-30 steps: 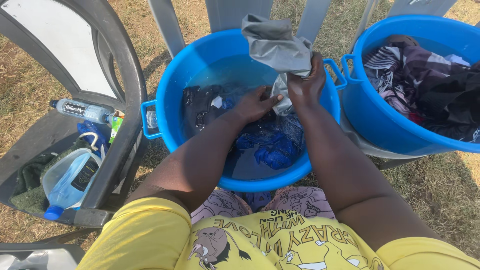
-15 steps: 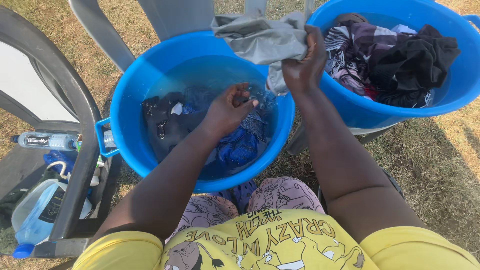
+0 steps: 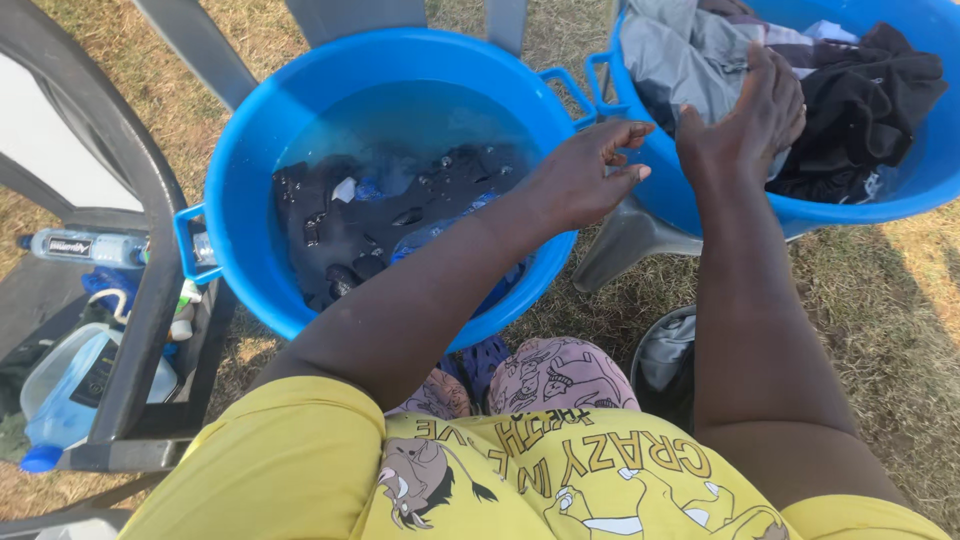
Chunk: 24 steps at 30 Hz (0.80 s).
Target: The person washes clothes by scrubbing items in a basin of soapy water, wringing them out by hand, and transferring them into a second basin of water to rinse.
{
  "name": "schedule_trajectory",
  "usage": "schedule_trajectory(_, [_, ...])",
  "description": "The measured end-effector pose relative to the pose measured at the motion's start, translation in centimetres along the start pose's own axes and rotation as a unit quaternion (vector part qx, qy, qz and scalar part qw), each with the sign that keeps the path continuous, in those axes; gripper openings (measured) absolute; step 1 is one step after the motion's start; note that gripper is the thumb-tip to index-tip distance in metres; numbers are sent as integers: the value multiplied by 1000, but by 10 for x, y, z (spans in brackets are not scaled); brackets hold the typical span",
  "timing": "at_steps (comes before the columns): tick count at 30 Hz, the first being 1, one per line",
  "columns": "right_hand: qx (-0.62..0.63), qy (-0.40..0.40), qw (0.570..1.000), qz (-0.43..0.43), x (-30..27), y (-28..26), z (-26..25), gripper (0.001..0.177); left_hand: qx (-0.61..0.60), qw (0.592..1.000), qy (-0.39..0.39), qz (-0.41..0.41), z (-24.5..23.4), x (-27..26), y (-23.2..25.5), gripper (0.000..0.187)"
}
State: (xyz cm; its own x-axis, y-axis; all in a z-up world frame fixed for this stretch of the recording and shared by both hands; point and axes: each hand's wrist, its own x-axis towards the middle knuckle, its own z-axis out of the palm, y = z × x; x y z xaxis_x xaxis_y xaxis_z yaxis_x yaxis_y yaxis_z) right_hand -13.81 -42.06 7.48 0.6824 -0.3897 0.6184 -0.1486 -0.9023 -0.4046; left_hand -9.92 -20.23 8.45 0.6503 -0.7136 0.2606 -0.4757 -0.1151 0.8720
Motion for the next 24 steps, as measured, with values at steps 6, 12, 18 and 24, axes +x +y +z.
schedule_trajectory(6, [117,-115,969,-186,-49,-105,49,56,118,988,96,-35,-73,-72,-41,54])
schedule_trajectory(12, [53,-425,848,-311,-94,-249,93,101,395,878,116,-244,-189,-158,-67,58])
schedule_trajectory(18, [-16,-562,742,-365,-114,-304,122,111,406,806,94,-420,-246,-175,-130,62])
schedule_trajectory(24, [-162,-500,813,-251,-72,-254,175,60,410,848,80,-326,-263,-170,-192,31])
